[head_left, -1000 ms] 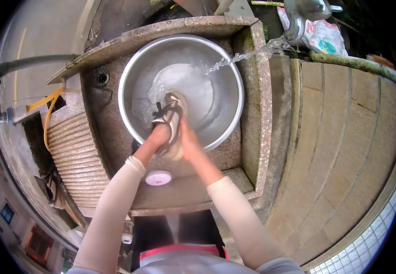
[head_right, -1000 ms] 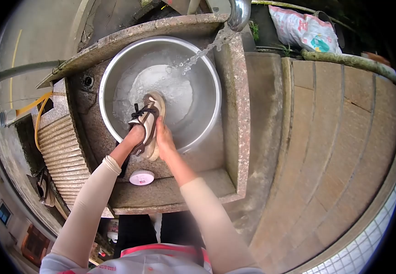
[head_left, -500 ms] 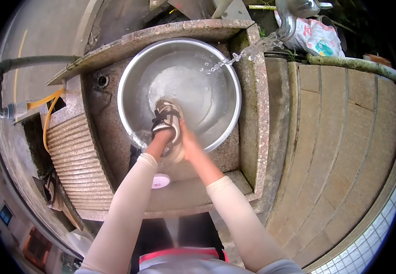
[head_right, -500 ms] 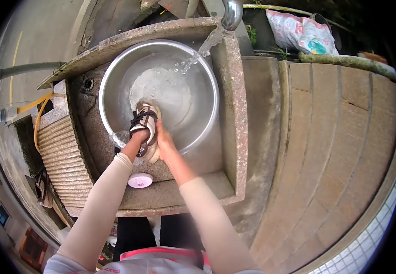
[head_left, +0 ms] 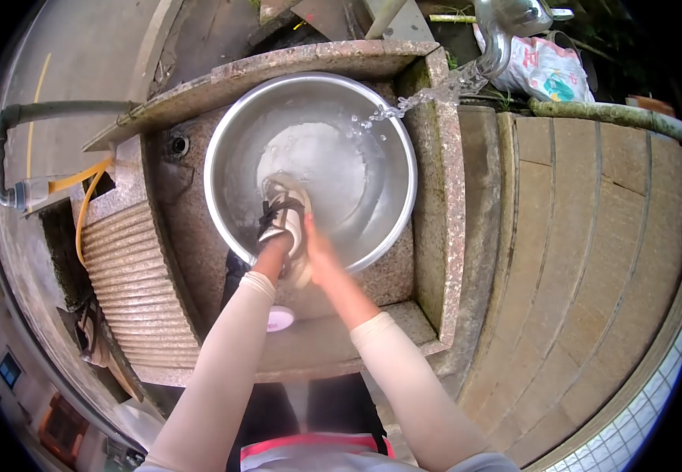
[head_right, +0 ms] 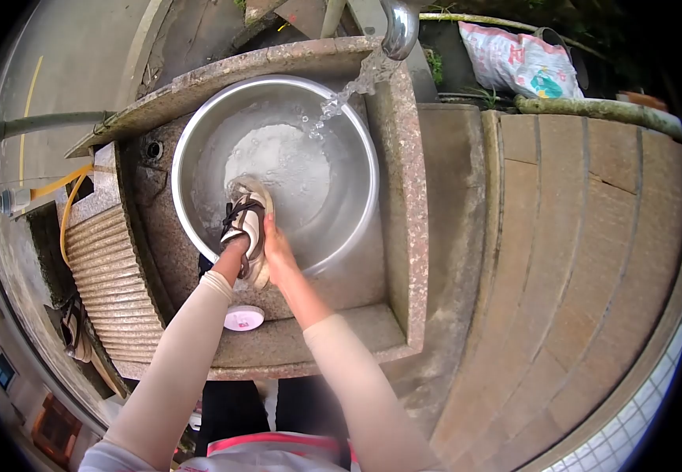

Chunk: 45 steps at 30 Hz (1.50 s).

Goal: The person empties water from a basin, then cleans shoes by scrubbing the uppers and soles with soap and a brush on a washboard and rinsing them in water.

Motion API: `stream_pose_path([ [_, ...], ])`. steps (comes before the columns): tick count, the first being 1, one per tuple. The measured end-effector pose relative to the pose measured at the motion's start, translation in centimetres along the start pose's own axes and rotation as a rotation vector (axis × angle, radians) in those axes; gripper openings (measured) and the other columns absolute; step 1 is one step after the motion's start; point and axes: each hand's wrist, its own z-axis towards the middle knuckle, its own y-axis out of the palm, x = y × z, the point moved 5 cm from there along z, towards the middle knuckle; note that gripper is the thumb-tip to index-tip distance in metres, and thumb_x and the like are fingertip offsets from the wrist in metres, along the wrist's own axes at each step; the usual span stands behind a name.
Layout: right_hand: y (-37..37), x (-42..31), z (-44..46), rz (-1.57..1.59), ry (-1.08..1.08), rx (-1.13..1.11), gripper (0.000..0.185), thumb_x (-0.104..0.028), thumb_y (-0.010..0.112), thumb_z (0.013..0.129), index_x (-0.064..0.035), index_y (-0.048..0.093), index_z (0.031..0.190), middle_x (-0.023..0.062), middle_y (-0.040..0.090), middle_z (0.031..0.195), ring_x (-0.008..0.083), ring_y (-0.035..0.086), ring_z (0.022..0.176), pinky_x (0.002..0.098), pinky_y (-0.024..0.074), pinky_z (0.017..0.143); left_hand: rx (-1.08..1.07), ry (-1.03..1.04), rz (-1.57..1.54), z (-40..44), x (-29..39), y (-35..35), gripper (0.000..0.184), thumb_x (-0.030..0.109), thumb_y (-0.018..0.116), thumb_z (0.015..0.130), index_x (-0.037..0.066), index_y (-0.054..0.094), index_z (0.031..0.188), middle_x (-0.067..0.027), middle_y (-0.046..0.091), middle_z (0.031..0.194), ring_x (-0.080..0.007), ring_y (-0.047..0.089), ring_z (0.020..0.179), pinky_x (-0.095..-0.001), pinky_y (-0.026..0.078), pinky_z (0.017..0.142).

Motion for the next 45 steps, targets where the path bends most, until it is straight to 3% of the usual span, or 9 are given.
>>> stream_pose_path([
  [5, 0.5, 2.8, 3.6, 0.100, -0.046, -0.195, 0.067, -0.054, 0.039, 0.098, -0.0001, 0.042, 0.138, 0.0150, 0.048, 0.137, 0.0247, 0.047, 0.123, 0.0383, 0.0402, 0.101, 0.026, 0.456, -0.513, -3.4, -1.8, 0.5, 0.056, 0.035, 0.039, 0.100, 0.006, 0.030, 0.147, -0.0121, 0.034, 0.150, -0.0250, 0.032, 0.137, -0.0347, 0.027, 0.112],
  [15, 0.5, 0.6, 0.3, 0.061, -0.043, 0.003, 0.076, -0.062, 0.040, 0.094, 0.0012, 0.044, 0.136, 0.0134, 0.046, 0.139, 0.0226, 0.042, 0.128, 0.0365, 0.0305, 0.108, 0.217, 0.123, -0.023, 2.3, -0.4, 1.0, 0.055, 0.037, 0.034, 0.099, 0.006, 0.034, 0.145, -0.0121, 0.035, 0.150, -0.0260, 0.034, 0.137, -0.0360, 0.031, 0.110],
  [22, 1.3, 0.7, -0.3, 0.066, -0.013, -0.129, 0.072, -0.055, 0.044, 0.096, -0.0025, 0.036, 0.144, 0.0149, 0.040, 0.144, 0.0253, 0.040, 0.130, 0.0390, 0.0337, 0.106, 0.059, 0.468, -0.806, 2.9, -7.0, 4.1, 0.055, 0.033, 0.035, 0.102, 0.002, 0.026, 0.147, -0.0141, 0.026, 0.152, -0.0255, 0.025, 0.140, -0.0331, 0.024, 0.113],
  [24, 1.4, 0.4, -1.1, -0.008, -0.061, -0.059, 0.072, -0.056, 0.044, 0.096, -0.0024, 0.036, 0.144, 0.0152, 0.039, 0.146, 0.0256, 0.037, 0.132, 0.0388, 0.0315, 0.108, 0.139, 0.320, 0.101, 11.3, -12.7, 7.1, 0.051, 0.034, 0.033, 0.103, 0.007, 0.031, 0.146, -0.0094, 0.035, 0.148, -0.0217, 0.038, 0.132, -0.0280, 0.033, 0.105],
  [26, 1.4, 0.5, -1.2, -0.049, -0.045, -0.014, 0.075, -0.057, 0.044, 0.095, -0.0023, 0.035, 0.145, 0.0160, 0.035, 0.149, 0.0261, 0.033, 0.136, 0.0379, 0.0269, 0.110, -0.302, 0.094, -0.183, 9.0, -9.1, 3.2, 0.063, 0.047, 0.038, 0.099, 0.009, 0.027, 0.148, -0.0078, 0.028, 0.152, -0.0237, 0.033, 0.134, -0.0320, 0.031, 0.107],
  [30, 1.6, -0.2, -1.6, -0.071, -0.094, 0.044, 0.075, -0.058, 0.038, 0.097, 0.0048, 0.042, 0.138, 0.0155, 0.047, 0.139, 0.0241, 0.043, 0.127, 0.0347, 0.0315, 0.107, -0.071, 0.004, 0.282, 6.7, -6.9, 6.0, 0.067, 0.047, 0.038, 0.098, 0.010, 0.021, 0.151, -0.0068, 0.024, 0.154, -0.0269, 0.027, 0.139, -0.0350, 0.027, 0.112],
  [32, 1.4, 0.5, -1.1, -0.047, -0.045, 0.059, 0.072, -0.056, 0.037, 0.098, 0.0045, 0.044, 0.136, 0.0149, 0.050, 0.136, 0.0234, 0.045, 0.125, 0.0349, 0.0330, 0.106, 0.223, -0.041, -0.440, 6.3, -7.0, 5.5, 0.064, 0.045, 0.038, 0.099, 0.008, 0.025, 0.149, -0.0085, 0.028, 0.152, -0.0241, 0.031, 0.137, -0.0351, 0.028, 0.111],
  [37, 1.4, 0.3, -1.0, -0.030, -0.016, 0.053, 0.070, -0.057, 0.039, 0.097, 0.0022, 0.046, 0.135, 0.0144, 0.052, 0.135, 0.0233, 0.048, 0.123, 0.0351, 0.0358, 0.103, -0.103, 0.256, -1.382, 4.3, -8.7, 4.2, 0.049, 0.033, 0.039, 0.102, 0.007, 0.036, 0.144, -0.0073, 0.046, 0.136, -0.0200, 0.047, 0.120, -0.0300, 0.041, 0.099],
  [45, 0.8, 0.3, -1.2, -0.033, 0.009, 0.054, 0.074, -0.058, 0.038, 0.096, 0.0021, 0.041, 0.139, 0.0154, 0.047, 0.140, 0.0246, 0.045, 0.126, 0.0359, 0.0346, 0.105, 0.074, 0.091, -0.264, 0.8, -1.6, 0.9, 0.061, 0.044, 0.035, 0.099, 0.008, 0.029, 0.148, -0.0096, 0.031, 0.152, -0.0230, 0.031, 0.139, -0.0339, 0.028, 0.111],
])
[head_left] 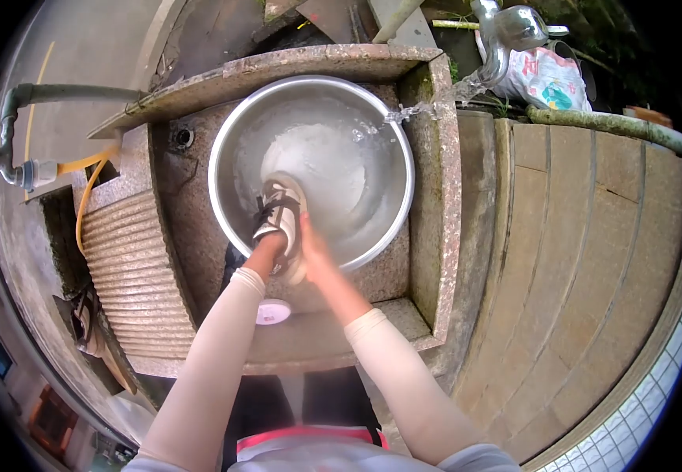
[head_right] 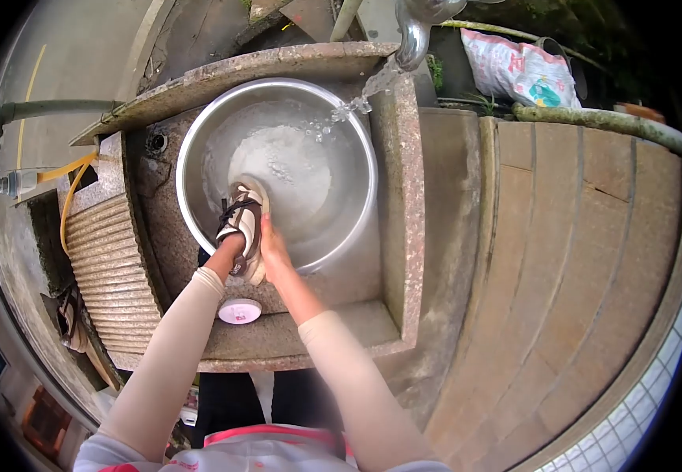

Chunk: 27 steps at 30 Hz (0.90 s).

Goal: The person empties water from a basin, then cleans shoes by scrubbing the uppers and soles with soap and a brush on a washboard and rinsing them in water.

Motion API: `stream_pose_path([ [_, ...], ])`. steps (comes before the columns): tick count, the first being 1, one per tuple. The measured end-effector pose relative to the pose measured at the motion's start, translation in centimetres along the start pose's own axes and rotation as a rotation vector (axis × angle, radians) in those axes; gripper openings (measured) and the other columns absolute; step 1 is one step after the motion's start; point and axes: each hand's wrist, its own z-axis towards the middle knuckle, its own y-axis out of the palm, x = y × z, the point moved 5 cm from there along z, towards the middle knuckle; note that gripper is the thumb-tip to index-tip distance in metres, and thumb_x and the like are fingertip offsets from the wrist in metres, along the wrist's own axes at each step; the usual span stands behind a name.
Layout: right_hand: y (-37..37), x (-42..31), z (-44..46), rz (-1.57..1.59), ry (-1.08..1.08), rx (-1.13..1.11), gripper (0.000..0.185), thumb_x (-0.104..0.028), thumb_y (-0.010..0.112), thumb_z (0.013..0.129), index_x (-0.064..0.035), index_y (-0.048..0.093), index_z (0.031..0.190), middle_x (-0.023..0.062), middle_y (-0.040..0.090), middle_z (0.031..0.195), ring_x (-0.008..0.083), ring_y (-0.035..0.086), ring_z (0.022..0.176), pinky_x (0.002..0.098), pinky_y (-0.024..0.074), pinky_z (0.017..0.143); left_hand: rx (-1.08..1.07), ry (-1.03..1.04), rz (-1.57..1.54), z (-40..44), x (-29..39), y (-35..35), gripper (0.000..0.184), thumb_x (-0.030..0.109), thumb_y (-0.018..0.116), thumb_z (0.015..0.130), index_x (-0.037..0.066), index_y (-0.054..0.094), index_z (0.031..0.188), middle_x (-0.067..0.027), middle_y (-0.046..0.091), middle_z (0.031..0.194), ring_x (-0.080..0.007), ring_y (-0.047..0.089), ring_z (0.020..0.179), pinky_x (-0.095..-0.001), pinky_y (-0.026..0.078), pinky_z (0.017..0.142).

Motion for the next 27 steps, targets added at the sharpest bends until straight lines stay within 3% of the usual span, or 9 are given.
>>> stream_pose_path([
  [3, 0.2, -0.4, -0.4, -0.031, 0.026, 0.025, 0.073, -0.057, 0.038, 0.097, 0.0028, 0.042, 0.138, 0.0154, 0.047, 0.138, 0.0240, 0.045, 0.125, 0.0357, 0.0353, 0.104, 0.000, 0.159, 0.276, 0.5, 1.5, -0.6, 0.057, 0.037, 0.037, 0.100, 0.007, 0.027, 0.148, -0.0108, 0.029, 0.153, -0.0241, 0.029, 0.139, -0.0335, 0.026, 0.113],
  [7, 0.1, 1.5, 2.4, 0.181, 0.058, -0.181, 0.071, -0.056, 0.038, 0.097, 0.0022, 0.044, 0.137, 0.0150, 0.048, 0.138, 0.0236, 0.043, 0.127, 0.0358, 0.0328, 0.106, -0.027, 0.401, -0.023, -2.6, -0.5, -0.9, 0.053, 0.029, 0.040, 0.100, 0.005, 0.029, 0.146, -0.0127, 0.026, 0.153, -0.0253, 0.024, 0.140, -0.0339, 0.023, 0.113],
  [10, 0.6, -0.3, -0.6, -0.005, 0.019, -0.037, 0.072, -0.057, 0.039, 0.097, 0.0020, 0.044, 0.137, 0.0153, 0.046, 0.140, 0.0238, 0.041, 0.130, 0.0361, 0.0310, 0.107, -0.013, 0.292, 0.574, -3.1, 2.1, -1.4, 0.058, 0.029, 0.036, 0.100, 0.000, 0.022, 0.148, -0.0137, 0.026, 0.151, -0.0257, 0.027, 0.139, -0.0363, 0.019, 0.115],
  [12, 0.6, -1.1, -1.5, -0.033, 0.024, -0.018, 0.075, -0.059, 0.039, 0.096, 0.0030, 0.040, 0.139, 0.0150, 0.042, 0.144, 0.0233, 0.038, 0.134, 0.0355, 0.0276, 0.110, 0.070, 0.247, -0.007, 0.0, -3.8, 0.1, 0.060, 0.038, 0.037, 0.100, 0.002, 0.026, 0.148, -0.0149, 0.033, 0.147, -0.0253, 0.034, 0.135, -0.0350, 0.027, 0.111],
  [14, 0.5, -0.9, -1.3, -0.039, 0.009, -0.002, 0.077, -0.059, 0.040, 0.096, 0.0036, 0.038, 0.140, 0.0146, 0.041, 0.145, 0.0229, 0.036, 0.134, 0.0351, 0.0264, 0.111, -0.027, -0.176, -0.960, 1.3, -6.6, 1.6, 0.061, 0.040, 0.036, 0.100, 0.004, 0.027, 0.148, -0.0149, 0.036, 0.145, -0.0250, 0.036, 0.133, -0.0343, 0.030, 0.109],
  [19, 0.4, -0.3, -0.2, 0.021, -0.035, 0.014, 0.077, -0.058, 0.040, 0.096, 0.0047, 0.037, 0.141, 0.0143, 0.040, 0.146, 0.0224, 0.037, 0.134, 0.0342, 0.0265, 0.111, 0.086, -0.111, -0.426, 5.9, -10.0, 3.7, 0.060, 0.045, 0.036, 0.100, 0.006, 0.032, 0.146, -0.0095, 0.043, 0.141, -0.0221, 0.042, 0.128, -0.0325, 0.035, 0.105],
  [22, 0.1, 0.4, 1.0, 0.108, -0.050, 0.002, 0.079, -0.060, 0.043, 0.094, 0.0044, 0.037, 0.140, 0.0146, 0.041, 0.145, 0.0227, 0.038, 0.133, 0.0346, 0.0283, 0.109, 0.083, 0.008, -0.734, 1.8, -3.5, 1.3, 0.057, 0.043, 0.039, 0.100, 0.006, 0.036, 0.144, -0.0082, 0.047, 0.136, -0.0209, 0.048, 0.120, -0.0318, 0.041, 0.098],
  [24, 0.0, 1.4, 1.9, 0.145, -0.056, 0.012, 0.075, -0.059, 0.044, 0.094, 0.0048, 0.047, 0.133, 0.0147, 0.051, 0.135, 0.0219, 0.045, 0.124, 0.0348, 0.0340, 0.104, 0.059, -0.047, -0.392, -4.9, 3.0, -1.4, 0.052, 0.036, 0.039, 0.099, 0.005, 0.040, 0.141, -0.0108, 0.047, 0.137, -0.0232, 0.047, 0.120, -0.0339, 0.040, 0.097],
  [27, -0.2, -1.0, 0.2, -0.006, -0.149, 0.073, 0.068, -0.056, 0.044, 0.096, 0.0052, 0.056, 0.123, 0.0127, 0.059, 0.123, 0.0200, 0.052, 0.111, 0.0335, 0.0398, 0.097, -0.154, -0.029, -0.878, -9.9, 4.2, -2.2, 0.038, 0.011, 0.042, 0.093, 0.000, 0.049, 0.128, -0.0100, 0.056, 0.124, -0.0203, 0.053, 0.113, -0.0308, 0.043, 0.093],
])
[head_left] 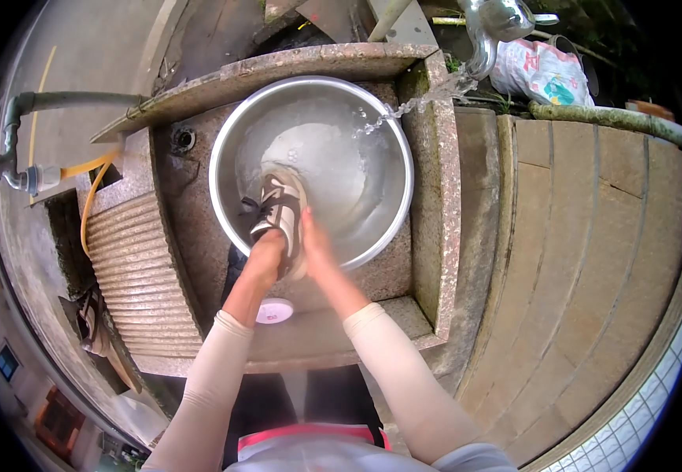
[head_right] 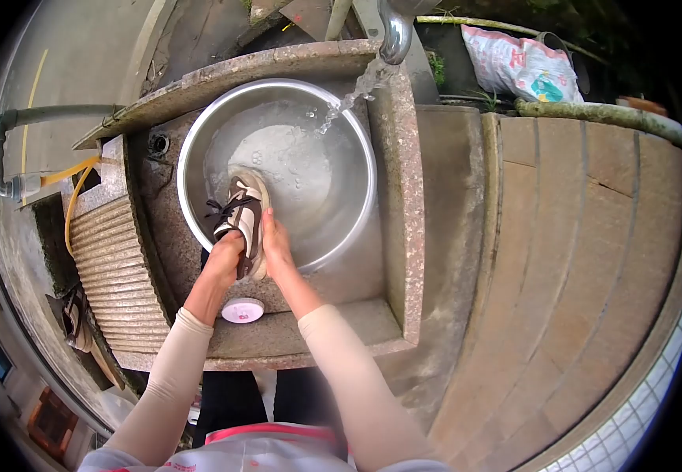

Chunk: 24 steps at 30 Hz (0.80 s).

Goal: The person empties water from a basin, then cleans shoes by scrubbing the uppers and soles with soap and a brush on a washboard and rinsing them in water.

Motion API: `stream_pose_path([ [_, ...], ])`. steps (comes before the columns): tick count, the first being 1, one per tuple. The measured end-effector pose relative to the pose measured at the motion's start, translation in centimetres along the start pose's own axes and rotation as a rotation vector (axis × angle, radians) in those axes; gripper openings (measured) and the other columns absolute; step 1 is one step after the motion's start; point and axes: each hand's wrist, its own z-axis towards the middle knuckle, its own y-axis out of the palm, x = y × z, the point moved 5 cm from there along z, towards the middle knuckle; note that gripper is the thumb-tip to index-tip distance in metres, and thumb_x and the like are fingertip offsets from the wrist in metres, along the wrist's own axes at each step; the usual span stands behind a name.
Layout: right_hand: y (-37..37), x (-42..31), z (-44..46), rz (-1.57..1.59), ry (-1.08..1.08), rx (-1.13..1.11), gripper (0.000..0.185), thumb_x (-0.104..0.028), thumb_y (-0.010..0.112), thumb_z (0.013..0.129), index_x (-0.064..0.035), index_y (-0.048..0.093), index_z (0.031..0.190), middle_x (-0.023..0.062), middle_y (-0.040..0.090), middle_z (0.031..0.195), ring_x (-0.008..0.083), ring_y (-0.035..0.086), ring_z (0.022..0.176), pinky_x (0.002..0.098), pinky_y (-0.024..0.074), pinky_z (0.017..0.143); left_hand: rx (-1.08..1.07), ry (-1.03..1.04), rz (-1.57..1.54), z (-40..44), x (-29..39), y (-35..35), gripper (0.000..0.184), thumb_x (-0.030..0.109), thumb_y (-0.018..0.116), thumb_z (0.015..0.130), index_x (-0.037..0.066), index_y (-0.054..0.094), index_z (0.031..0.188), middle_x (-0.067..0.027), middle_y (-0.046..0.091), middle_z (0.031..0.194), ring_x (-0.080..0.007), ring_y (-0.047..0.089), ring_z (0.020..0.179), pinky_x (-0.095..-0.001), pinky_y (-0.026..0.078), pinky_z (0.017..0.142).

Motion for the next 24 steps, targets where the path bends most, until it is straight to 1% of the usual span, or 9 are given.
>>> stream_pose_path([
  [3, -0.4, -1.7, 3.0, -0.201, -0.409, -0.127, 0.063, -0.055, 0.046, 0.095, -0.0033, 0.055, 0.128, 0.0184, 0.059, 0.123, 0.0246, 0.053, 0.114, 0.0314, 0.0404, 0.096, -0.176, 0.062, -0.530, -1.6, 0.6, -0.3, 0.029, 0.000, 0.049, 0.082, 0.000, 0.057, 0.109, -0.0074, 0.061, 0.100, -0.0182, 0.057, 0.089, -0.0282, 0.045, 0.078],
  [5, -1.4, -3.4, 3.8, -0.537, -0.721, 0.051, 0.060, -0.049, 0.057, 0.091, -0.0102, 0.049, 0.136, 0.0225, 0.058, 0.107, 0.0349, 0.054, 0.098, 0.0391, 0.0430, 0.087, -0.601, 0.101, -0.992, 2.7, -0.8, -1.6, 0.031, 0.010, 0.053, 0.086, -0.004, 0.054, 0.114, -0.0103, 0.062, 0.105, -0.0238, 0.058, 0.094, -0.0354, 0.045, 0.085],
  [7, -2.6, -5.3, 4.1, -0.904, -1.115, 0.183, 0.065, -0.047, 0.062, 0.087, -0.0118, 0.045, 0.139, 0.0219, 0.055, 0.097, 0.0378, 0.052, 0.088, 0.0433, 0.0432, 0.081, -0.091, -0.227, -0.930, 3.1, 1.4, 1.8, 0.036, 0.028, 0.054, 0.093, 0.001, 0.053, 0.117, -0.0115, 0.061, 0.111, -0.0264, 0.057, 0.106, -0.0453, 0.041, 0.096],
  [9, -4.2, -6.5, 4.5, -1.102, -1.260, 0.247, 0.073, -0.050, 0.066, 0.081, -0.0137, 0.043, 0.141, 0.0186, 0.051, 0.092, 0.0342, 0.049, 0.079, 0.0450, 0.0410, 0.073, -0.087, -0.263, -0.737, 7.3, -0.1, 2.7, 0.057, 0.047, 0.054, 0.093, 0.006, 0.042, 0.133, -0.0154, 0.052, 0.130, -0.0300, 0.049, 0.122, -0.0506, 0.034, 0.105],
  [11, -5.2, -7.2, 5.4, -1.283, -1.292, 0.275, 0.073, -0.052, 0.065, 0.081, -0.0147, 0.044, 0.140, 0.0182, 0.052, 0.093, 0.0339, 0.050, 0.080, 0.0444, 0.0412, 0.073, 0.082, -0.372, -0.509, 10.6, -1.7, 2.3, 0.049, 0.041, 0.057, 0.093, 0.011, 0.047, 0.131, -0.0158, 0.053, 0.128, -0.0332, 0.051, 0.118, -0.0527, 0.040, 0.096],
  [16, -3.2, -7.5, 7.5, -1.415, -1.153, 0.463, 0.077, -0.057, 0.065, 0.078, -0.0165, 0.044, 0.141, 0.0177, 0.051, 0.095, 0.0341, 0.050, 0.083, 0.0436, 0.0426, 0.074, 0.178, -0.300, -0.187, 16.8, -1.8, -2.7, 0.028, 0.024, 0.061, 0.090, 0.001, 0.059, 0.107, -0.0129, 0.062, 0.100, -0.0295, 0.061, 0.090, -0.0469, 0.050, 0.068],
  [19, -0.8, -4.8, 6.8, -0.896, -1.137, 0.438, 0.079, -0.054, 0.069, 0.076, -0.0149, 0.045, 0.140, 0.0183, 0.052, 0.100, 0.0355, 0.051, 0.091, 0.0428, 0.0441, 0.081, 0.367, -0.078, -0.188, 12.8, 2.5, -3.3, 0.023, 0.019, 0.058, 0.093, -0.001, 0.059, 0.103, -0.0121, 0.062, 0.091, -0.0288, 0.062, 0.084, -0.0457, 0.051, 0.068],
  [21, 0.4, -2.1, 6.6, -0.648, -0.762, 0.211, 0.074, -0.046, 0.072, 0.080, -0.0101, 0.045, 0.140, 0.0153, 0.055, 0.114, 0.0286, 0.053, 0.104, 0.0390, 0.0444, 0.089, 0.199, -0.101, -0.740, 9.5, 4.3, -2.9, 0.024, 0.020, 0.056, 0.095, 0.001, 0.059, 0.109, -0.0140, 0.064, 0.104, -0.0311, 0.062, 0.095, -0.0471, 0.050, 0.088],
  [24, 1.7, 1.4, 6.0, 0.068, -0.296, -0.122, 0.061, -0.043, 0.066, 0.088, -0.0034, 0.052, 0.133, 0.0095, 0.061, 0.118, 0.0189, 0.055, 0.105, 0.0336, 0.0425, 0.091, 0.026, -0.080, -1.084, 5.2, 5.4, -1.3, 0.041, 0.030, 0.054, 0.096, 0.001, 0.055, 0.123, -0.0144, 0.058, 0.127, -0.0305, 0.053, 0.119, -0.0461, 0.034, 0.109],
])
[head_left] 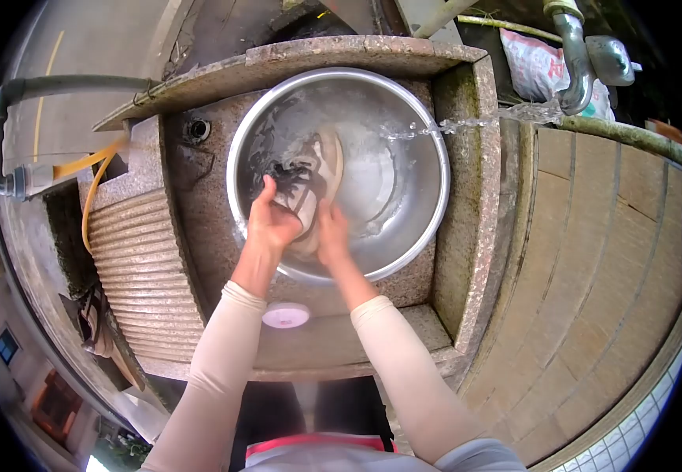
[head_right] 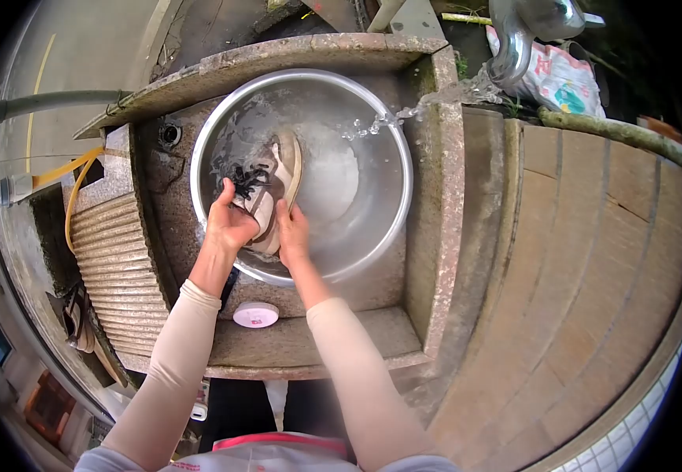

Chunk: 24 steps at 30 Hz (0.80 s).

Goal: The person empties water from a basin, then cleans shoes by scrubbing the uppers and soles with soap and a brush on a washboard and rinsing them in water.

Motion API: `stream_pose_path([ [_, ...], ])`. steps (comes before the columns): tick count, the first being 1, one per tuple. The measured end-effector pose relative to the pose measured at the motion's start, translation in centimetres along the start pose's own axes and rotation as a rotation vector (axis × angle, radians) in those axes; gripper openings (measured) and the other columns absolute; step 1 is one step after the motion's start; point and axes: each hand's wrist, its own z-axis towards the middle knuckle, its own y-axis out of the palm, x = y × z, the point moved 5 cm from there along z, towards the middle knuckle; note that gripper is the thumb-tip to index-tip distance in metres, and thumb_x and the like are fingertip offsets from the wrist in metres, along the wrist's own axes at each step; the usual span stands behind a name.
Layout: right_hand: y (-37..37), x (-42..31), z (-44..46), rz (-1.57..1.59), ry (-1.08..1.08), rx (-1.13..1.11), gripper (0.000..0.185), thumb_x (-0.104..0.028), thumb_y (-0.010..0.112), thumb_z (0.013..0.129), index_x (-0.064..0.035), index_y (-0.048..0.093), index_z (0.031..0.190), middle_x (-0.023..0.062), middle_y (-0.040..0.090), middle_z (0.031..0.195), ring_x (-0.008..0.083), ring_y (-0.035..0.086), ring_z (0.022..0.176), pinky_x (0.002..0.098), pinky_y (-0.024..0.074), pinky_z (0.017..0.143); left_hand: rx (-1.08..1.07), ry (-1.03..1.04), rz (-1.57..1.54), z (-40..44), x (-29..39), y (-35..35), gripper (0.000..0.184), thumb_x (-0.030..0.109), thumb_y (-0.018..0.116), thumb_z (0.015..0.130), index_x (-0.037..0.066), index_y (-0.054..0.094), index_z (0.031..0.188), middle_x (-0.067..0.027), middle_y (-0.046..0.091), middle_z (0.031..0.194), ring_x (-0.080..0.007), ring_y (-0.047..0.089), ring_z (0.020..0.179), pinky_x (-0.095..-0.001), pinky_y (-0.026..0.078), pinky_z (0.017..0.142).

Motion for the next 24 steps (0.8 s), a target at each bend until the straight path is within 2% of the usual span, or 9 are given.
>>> stream_pose_path([
  [2, -0.6, 1.0, -0.3, 0.276, 0.208, -0.063, 0.054, -0.042, 0.064, 0.091, -0.0009, 0.058, 0.126, 0.0068, 0.063, 0.116, 0.0146, 0.056, 0.104, 0.0305, 0.0420, 0.091, 0.075, 0.019, 0.051, -0.4, -1.1, 0.6, 0.039, 0.028, 0.053, 0.096, 0.001, 0.054, 0.124, -0.0144, 0.058, 0.128, -0.0309, 0.053, 0.119, -0.0459, 0.035, 0.109],
  [5, -7.3, -3.4, 2.3, -0.733, 0.111, -0.135, 0.043, -0.038, 0.069, 0.087, -0.0007, 0.068, 0.109, 0.0061, 0.069, 0.097, 0.0155, 0.061, 0.087, 0.0303, 0.0463, 0.078, 0.054, 0.017, 0.164, -0.5, -1.8, 0.6, 0.036, 0.024, 0.052, 0.097, 0.001, 0.054, 0.124, -0.0152, 0.057, 0.127, -0.0312, 0.052, 0.119, -0.0471, 0.034, 0.109],
  [7, -10.5, -7.6, 2.6, -0.625, -0.128, 0.084, 0.041, -0.035, 0.070, 0.086, 0.0000, 0.068, 0.107, 0.0085, 0.070, 0.094, 0.0159, 0.062, 0.080, 0.0296, 0.0467, 0.073, -0.029, 0.025, 0.189, -0.1, -2.4, 0.5, 0.034, 0.019, 0.051, 0.097, 0.000, 0.051, 0.126, -0.0162, 0.055, 0.129, -0.0319, 0.051, 0.120, -0.0499, 0.035, 0.107],
  [10, -13.1, -5.8, 6.0, -0.527, -0.386, 0.429, 0.030, -0.027, 0.067, 0.088, -0.0003, 0.069, 0.103, 0.0094, 0.070, 0.095, 0.0145, 0.063, 0.080, 0.0269, 0.0474, 0.070, -0.038, 0.013, 0.243, 0.8, -4.0, -1.5, 0.031, 0.009, 0.054, 0.092, 0.002, 0.049, 0.121, -0.0124, 0.056, 0.123, -0.0283, 0.052, 0.114, -0.0457, 0.036, 0.102],
  [13, -8.1, -8.4, 3.9, 0.198, -0.011, 0.140, 0.024, -0.016, 0.064, 0.089, -0.0011, 0.065, 0.108, 0.0066, 0.067, 0.103, 0.0164, 0.062, 0.090, 0.0279, 0.0492, 0.076, -0.017, 0.073, 0.208, 1.0, -5.2, -2.9, 0.022, 0.006, 0.054, 0.091, 0.001, 0.052, 0.113, -0.0157, 0.057, 0.117, -0.0315, 0.052, 0.113, -0.0496, 0.038, 0.103],
  [14, -6.4, -9.6, 3.0, 0.112, 0.021, 0.026, 0.025, -0.013, 0.063, 0.089, -0.0019, 0.064, 0.111, 0.0084, 0.064, 0.113, 0.0197, 0.060, 0.103, 0.0299, 0.0494, 0.083, -0.010, 0.128, 0.232, 1.1, -5.4, -3.0, 0.021, 0.006, 0.057, 0.090, 0.002, 0.054, 0.111, -0.0140, 0.059, 0.113, -0.0294, 0.052, 0.110, -0.0476, 0.039, 0.102],
  [17, -2.5, -11.9, 3.0, -0.548, -0.681, -0.274, 0.033, -0.013, 0.065, 0.084, -0.0051, 0.063, 0.117, 0.0095, 0.063, 0.118, 0.0236, 0.057, 0.108, 0.0331, 0.0470, 0.090, 0.028, 0.185, 0.235, 2.3, -5.6, -3.0, 0.013, 0.006, 0.055, 0.093, 0.007, 0.053, 0.105, -0.0095, 0.060, 0.111, -0.0230, 0.056, 0.105, -0.0437, 0.043, 0.095],
  [20, -1.6, -12.1, 2.7, -1.119, -0.659, -0.256, 0.049, -0.018, 0.070, 0.077, -0.0113, 0.060, 0.125, 0.0113, 0.057, 0.123, 0.0287, 0.052, 0.111, 0.0373, 0.0445, 0.095, -0.015, 0.317, 0.238, 2.8, -5.5, -3.2, 0.012, 0.002, 0.057, 0.091, 0.004, 0.056, 0.103, -0.0087, 0.061, 0.104, -0.0201, 0.057, 0.098, -0.0373, 0.046, 0.090],
  [24, -0.5, -12.0, 1.7, -1.257, -0.540, -0.283, 0.061, -0.023, 0.076, 0.070, -0.0171, 0.057, 0.127, 0.0097, 0.050, 0.122, 0.0323, 0.047, 0.107, 0.0419, 0.0453, 0.092, 0.050, 0.399, 0.193, 3.8, -5.2, -3.3, 0.016, -0.006, 0.055, 0.086, -0.002, 0.057, 0.102, -0.0112, 0.062, 0.100, -0.0225, 0.061, 0.090, -0.0332, 0.051, 0.081],
])
